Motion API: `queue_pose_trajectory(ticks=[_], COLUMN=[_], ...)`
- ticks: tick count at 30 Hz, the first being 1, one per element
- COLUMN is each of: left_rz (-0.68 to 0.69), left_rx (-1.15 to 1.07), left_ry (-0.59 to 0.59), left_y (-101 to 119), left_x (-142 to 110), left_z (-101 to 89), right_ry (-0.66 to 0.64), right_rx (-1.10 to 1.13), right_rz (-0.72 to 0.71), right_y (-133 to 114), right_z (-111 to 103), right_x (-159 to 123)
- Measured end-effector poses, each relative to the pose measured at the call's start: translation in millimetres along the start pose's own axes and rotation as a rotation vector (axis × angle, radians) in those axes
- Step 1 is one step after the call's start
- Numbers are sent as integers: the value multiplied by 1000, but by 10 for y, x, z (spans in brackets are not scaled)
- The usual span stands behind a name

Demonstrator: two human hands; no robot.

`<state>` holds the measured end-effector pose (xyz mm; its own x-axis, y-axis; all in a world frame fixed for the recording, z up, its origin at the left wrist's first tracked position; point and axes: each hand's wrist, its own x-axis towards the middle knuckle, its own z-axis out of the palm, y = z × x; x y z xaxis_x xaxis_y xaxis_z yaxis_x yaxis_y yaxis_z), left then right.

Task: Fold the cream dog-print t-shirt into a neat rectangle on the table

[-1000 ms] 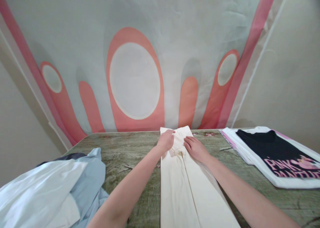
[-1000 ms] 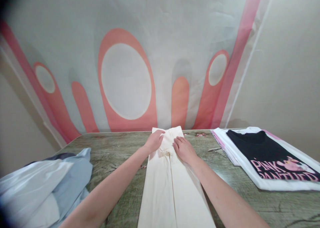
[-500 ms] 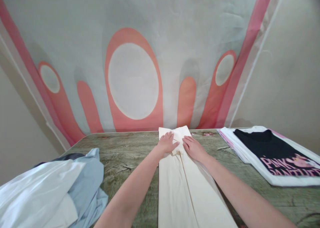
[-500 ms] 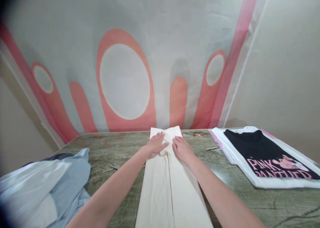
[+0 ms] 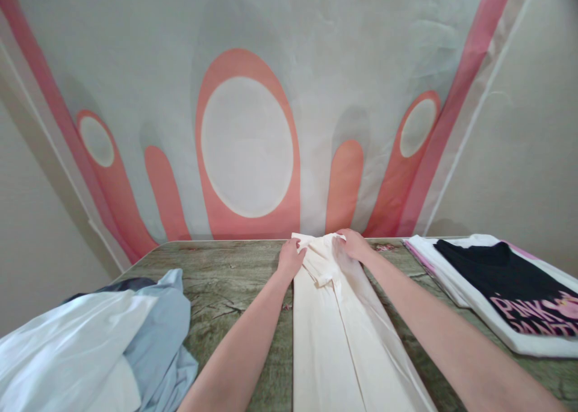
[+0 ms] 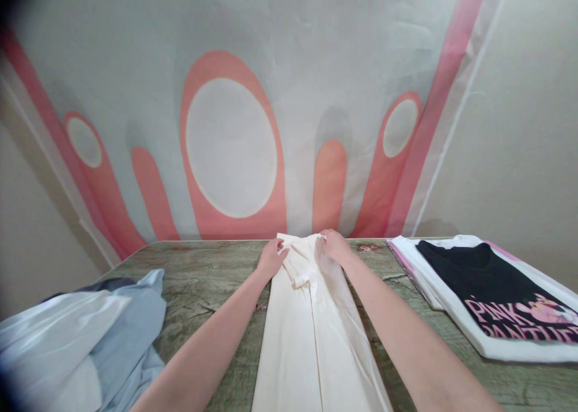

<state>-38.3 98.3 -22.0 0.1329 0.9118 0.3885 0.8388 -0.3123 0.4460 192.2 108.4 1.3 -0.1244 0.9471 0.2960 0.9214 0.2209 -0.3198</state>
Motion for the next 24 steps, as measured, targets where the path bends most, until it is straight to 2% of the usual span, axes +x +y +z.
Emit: queue_pose_trajectory(ticks=[6, 10, 16, 21, 24], left_rz=[-36, -87, -146, -70, 82], left_rx=[-75, -88, -1, 109, 69], left_ry=[29, 13, 4, 44, -32], left_y=[5, 33, 97, 208, 344], left_x=[-45, -59, -104, -132, -132], left_z=[-17, -71, -156, -251, -254], right_ry=[-41, -46, 57, 134, 125], right_rx=[0, -16, -33, -31, -37], right_rz=[-18, 25, 134, 137, 91], right_y=[-141, -172, -204, -171, -87], right_z=[187, 242, 295, 259, 193], right_x=[257, 259, 185, 108, 29])
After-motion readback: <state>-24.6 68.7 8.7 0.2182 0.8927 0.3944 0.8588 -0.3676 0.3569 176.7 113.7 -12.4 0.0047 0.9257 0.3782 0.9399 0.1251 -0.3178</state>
